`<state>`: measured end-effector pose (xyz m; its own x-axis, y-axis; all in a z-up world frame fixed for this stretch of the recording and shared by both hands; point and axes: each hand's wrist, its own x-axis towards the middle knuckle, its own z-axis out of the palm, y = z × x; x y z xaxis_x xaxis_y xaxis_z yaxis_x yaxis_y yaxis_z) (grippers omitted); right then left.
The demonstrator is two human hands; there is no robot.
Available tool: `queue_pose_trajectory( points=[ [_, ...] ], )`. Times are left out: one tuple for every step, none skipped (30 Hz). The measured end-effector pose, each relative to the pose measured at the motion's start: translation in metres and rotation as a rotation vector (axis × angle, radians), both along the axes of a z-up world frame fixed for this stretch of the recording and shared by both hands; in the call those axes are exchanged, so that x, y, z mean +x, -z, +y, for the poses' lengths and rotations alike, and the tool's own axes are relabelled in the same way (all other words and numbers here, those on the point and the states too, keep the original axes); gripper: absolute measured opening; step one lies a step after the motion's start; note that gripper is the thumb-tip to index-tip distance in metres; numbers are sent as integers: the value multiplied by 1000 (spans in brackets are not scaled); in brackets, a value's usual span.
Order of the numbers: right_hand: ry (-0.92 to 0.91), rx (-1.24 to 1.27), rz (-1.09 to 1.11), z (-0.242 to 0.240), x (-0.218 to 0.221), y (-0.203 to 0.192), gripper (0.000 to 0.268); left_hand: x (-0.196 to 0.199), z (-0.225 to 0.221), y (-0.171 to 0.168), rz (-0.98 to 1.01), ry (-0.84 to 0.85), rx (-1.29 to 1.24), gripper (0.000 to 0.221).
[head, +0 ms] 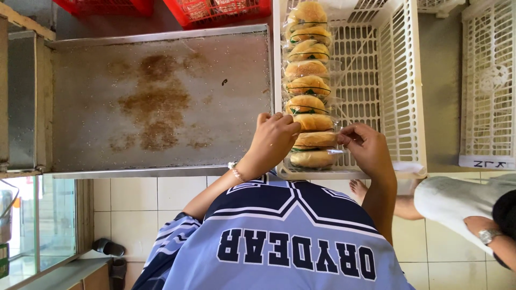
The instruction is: The person sorts packaged buns from metal trays into red and white plastic crates by hand, arranging them into stacks.
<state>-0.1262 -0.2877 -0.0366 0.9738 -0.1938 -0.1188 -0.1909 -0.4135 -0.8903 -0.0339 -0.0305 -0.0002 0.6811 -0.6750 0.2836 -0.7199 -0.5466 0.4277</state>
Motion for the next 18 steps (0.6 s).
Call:
queue_pose_trajectory(
  points=[
    [4,1,0,0,1,-5,25,1,1,-1,0,4,1,3],
    [-58,-46,41,-1,2,-9,27,1,2,-1,6,2,22,3],
    [-121,-93,82,-1,2,-14,30,1,3,-1,11,0,42,3],
    [-120,-93,83,0,2,-13,30,0,2,1,12,0,41,3],
    [-184,-78,132,1,1,-12,37,-2,1,3,1,3,88,4],
    [-250,-66,176,1,4,-12,45,-1,0,5,-16,2,133,4],
    [-254,-69,171,1,7,-12,45,1,-1,4,-20,-3,131,4],
    [-255,-86,230,2,8,-11,50,1,-1,3,-18,3,146,6],
    [-256,-104,288,3,8,-9,55,1,-2,3,-15,9,160,7],
    [-259,-105,289,3,8,-6,55,1,0,0,-14,6,160,7],
    [-297,-92,294,2,8,-3,56,1,1,-2,22,21,173,10],
    [-334,-81,295,1,9,0,57,2,2,-5,55,35,184,13],
    [-337,-83,294,-2,7,3,57,2,1,-6,53,32,182,13],
    [-279,-45,264,-4,6,6,61,3,1,-7,55,-11,132,23],
    [-220,-7,235,-6,5,9,66,4,2,-8,56,-54,81,32],
    [-223,-8,232,-7,5,14,66,6,1,-6,53,-57,81,32],
    [-116,-151,229,-7,4,19,68,8,1,-4,40,-146,-3,48],
    [-7,-292,226,-7,2,24,71,8,1,-1,30,-232,-86,65]
  ],
)
